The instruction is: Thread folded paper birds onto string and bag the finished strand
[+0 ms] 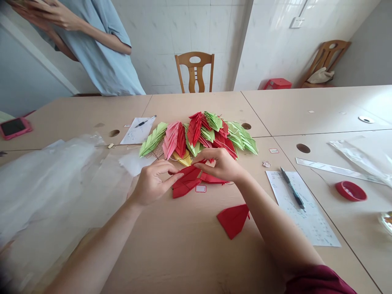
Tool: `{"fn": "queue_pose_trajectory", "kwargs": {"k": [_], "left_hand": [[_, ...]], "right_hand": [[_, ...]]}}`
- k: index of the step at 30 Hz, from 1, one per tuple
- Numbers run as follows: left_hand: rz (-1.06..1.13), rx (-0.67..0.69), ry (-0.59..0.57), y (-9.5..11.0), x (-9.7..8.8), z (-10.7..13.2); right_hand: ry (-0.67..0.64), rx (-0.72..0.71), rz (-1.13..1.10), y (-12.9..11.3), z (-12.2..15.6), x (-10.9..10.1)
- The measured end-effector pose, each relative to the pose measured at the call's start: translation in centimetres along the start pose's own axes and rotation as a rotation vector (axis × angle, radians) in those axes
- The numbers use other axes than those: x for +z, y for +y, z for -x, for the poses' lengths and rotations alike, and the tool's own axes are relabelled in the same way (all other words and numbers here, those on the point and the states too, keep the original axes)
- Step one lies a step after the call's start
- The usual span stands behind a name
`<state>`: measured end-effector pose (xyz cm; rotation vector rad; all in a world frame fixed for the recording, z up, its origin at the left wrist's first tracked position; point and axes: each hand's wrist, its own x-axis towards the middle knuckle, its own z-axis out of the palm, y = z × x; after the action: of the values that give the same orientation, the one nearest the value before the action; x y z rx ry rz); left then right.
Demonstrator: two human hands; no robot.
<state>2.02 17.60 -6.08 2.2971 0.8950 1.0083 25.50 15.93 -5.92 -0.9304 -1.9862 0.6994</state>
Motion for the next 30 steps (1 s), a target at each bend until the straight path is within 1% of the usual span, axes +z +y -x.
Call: {"fn": "queue_pose_trajectory", "kwargs": {"k": [2, 4, 8, 11, 14, 17, 20, 23, 26, 28, 30], "left_hand": [[-0.025, 0.041, -0.005, -0.1, 0.2, 0.1], [-0.058, 0.078, -0.036, -0.2, 0.4, 0.2], [-0.123, 0.092, -0.103, -0.1, 0.5, 0.3], [-0.082, 0.080, -0.108, 0.1, 0.2, 0.2], [-0.029, 0.061, -0.068, 0.4, -0.3, -0.1], [-0.008, 0.043, -0.051, 0.3, -0.9, -0.3], [-0.004, 0.037, -0.045, -0.1, -1.2, -0.3], [0.007, 0.020, -0.041, -0.5, -1.3, -0.2], [0.027, -0.026, -0.055, -0.5, -0.9, -0.1], [0.041, -0.047, -0.066, -0.2, -0.4, -0.1], [0.048, -0.042, -0.051, 0.1, 0.1, 0.0]], "right_hand": [[-0.021, -0.024, 0.025, -0.1, -0.1, 0.7], [-0.056, -0.066, 0.058, -0.2, -0.1, 1.5], [-0.090, -0.115, 0.175, -0.3, -0.3, 2.6], [-0.086, -0.117, 0.216, -0.6, -0.3, 2.1], [-0.047, -0.105, 0.202, -0.7, -0.3, 1.0], [-0.007, -0.049, 0.159, -0.7, -0.2, 0.0], [-0.014, 0.028, 0.085, -0.4, 0.1, -0.6], [-0.019, 0.080, 0.059, -0.3, 0.3, -1.0], [-0.005, 0.090, 0.070, -0.4, 0.3, -0.9], [-0.006, 0.083, 0.073, -0.5, 0.2, -0.3], [-0.022, 0.071, 0.067, -0.5, 0.0, 0.5]]}}
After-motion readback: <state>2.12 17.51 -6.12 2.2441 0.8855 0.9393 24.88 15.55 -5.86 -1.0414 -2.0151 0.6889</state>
